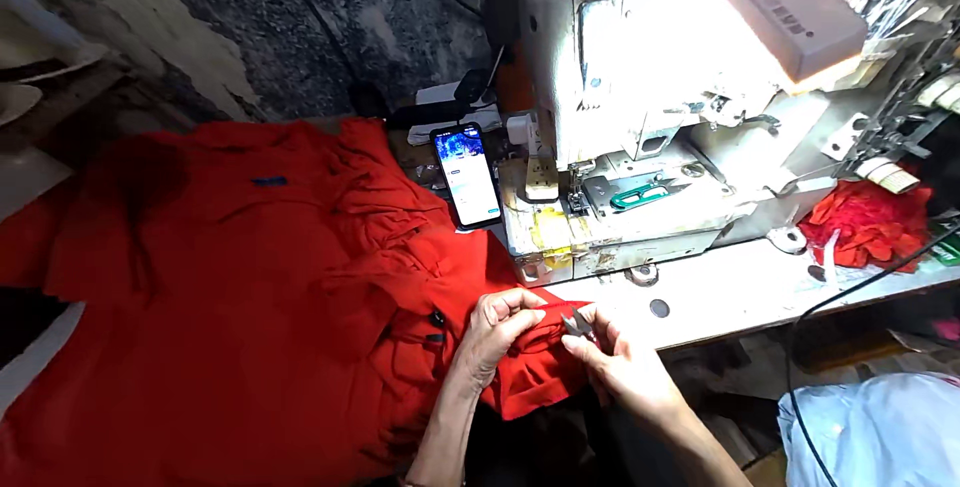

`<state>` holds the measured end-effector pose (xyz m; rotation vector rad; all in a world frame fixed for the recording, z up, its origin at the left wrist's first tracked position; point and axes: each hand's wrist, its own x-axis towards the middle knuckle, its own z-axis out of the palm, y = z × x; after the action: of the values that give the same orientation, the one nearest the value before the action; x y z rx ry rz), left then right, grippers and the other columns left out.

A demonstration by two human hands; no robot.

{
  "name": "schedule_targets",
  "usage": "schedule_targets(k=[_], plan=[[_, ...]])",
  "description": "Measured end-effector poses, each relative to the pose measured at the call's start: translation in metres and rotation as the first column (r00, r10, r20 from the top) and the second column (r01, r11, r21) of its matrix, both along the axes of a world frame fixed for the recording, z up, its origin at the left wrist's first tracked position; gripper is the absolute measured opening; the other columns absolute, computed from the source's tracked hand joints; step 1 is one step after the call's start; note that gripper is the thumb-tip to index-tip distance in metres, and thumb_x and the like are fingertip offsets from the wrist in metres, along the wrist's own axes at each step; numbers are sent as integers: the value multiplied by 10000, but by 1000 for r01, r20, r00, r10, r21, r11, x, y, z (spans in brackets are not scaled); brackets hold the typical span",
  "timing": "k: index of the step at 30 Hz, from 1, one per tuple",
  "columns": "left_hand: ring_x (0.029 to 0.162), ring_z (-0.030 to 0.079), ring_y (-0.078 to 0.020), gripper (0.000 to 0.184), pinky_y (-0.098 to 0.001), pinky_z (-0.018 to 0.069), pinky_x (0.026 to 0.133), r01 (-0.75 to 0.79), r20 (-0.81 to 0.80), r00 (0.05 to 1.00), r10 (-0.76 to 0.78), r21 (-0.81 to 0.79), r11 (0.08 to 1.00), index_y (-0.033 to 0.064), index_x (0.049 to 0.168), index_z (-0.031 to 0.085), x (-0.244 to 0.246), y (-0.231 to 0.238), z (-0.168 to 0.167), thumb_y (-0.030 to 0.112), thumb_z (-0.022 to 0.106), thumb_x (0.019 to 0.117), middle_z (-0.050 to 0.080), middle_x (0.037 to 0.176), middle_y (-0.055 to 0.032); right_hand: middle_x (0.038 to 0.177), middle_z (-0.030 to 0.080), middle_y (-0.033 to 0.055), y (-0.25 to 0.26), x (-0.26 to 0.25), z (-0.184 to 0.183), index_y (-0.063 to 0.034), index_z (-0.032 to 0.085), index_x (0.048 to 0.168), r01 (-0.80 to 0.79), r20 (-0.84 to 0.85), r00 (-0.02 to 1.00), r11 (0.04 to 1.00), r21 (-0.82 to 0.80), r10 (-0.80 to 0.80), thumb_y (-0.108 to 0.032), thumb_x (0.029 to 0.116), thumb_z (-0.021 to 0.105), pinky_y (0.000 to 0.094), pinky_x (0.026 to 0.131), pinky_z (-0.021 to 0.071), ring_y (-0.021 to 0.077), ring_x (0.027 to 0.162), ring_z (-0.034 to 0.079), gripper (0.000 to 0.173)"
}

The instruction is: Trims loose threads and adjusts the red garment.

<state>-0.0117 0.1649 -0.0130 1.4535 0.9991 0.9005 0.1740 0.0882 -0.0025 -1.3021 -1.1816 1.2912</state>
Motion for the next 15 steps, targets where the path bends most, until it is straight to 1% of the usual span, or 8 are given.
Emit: schedule_targets(k=[1,3,5,7,10,12,15], plan=[[676,640,-67,141,-228,512,627,-14,-1,1000,14,7,1000,81,864,770,0,-1,0,64,633,895,711,747,-10,734,609,-5,5,-2,-6,-66,651,1059,5,32,999,1000,10,-6,-195,975,654,220,473,475,57,499,534,154],[692,644,-66,141,-233,513,640,-38,-17,999,38,17,999,88,867,783,1,-3,-1,66,654,917,718,757,-8,687,611,-2,12,-3,-14,-61,641,1035,23,59,998,1000,18,-24,-182,980,656,220,454,481,58,471,539,134],[685,639,-57,153,-228,509,632,-56,-25,998,56,20,998,99,859,786,3,-5,0,65,651,923,714,747,3,653,593,-19,14,-3,-17,-70,641,1012,26,82,996,999,31,-29,-177,973,661,206,460,452,45,470,518,115],[691,646,-52,168,-222,519,636,-62,-16,998,62,18,998,104,862,786,3,-6,2,65,638,932,718,753,7,653,592,-30,14,-3,-18,-78,664,992,35,117,992,998,53,-41,-177,961,664,200,488,442,34,496,518,104],[715,662,-62,181,-228,534,658,-58,17,998,58,23,998,90,876,793,3,-7,-1,57,624,933,737,788,-10,668,605,-35,14,-4,-20,-80,675,984,37,148,988,996,75,-48,-170,953,672,188,514,448,23,525,533,96],[690,660,-55,182,-216,533,638,-65,48,997,63,30,997,81,868,789,4,-7,-3,42,623,931,734,770,-13,684,619,-32,15,-4,-20,-78,681,995,29,168,985,996,83,-43,-172,953,676,188,524,455,21,543,547,103],[705,665,-58,179,-220,539,648,-58,44,997,56,41,997,80,884,792,3,-7,-4,50,623,937,738,786,-15,666,603,-35,15,-3,-19,-81,676,978,26,177,983,996,82,-40,-167,950,679,189,519,444,19,533,534,90]])
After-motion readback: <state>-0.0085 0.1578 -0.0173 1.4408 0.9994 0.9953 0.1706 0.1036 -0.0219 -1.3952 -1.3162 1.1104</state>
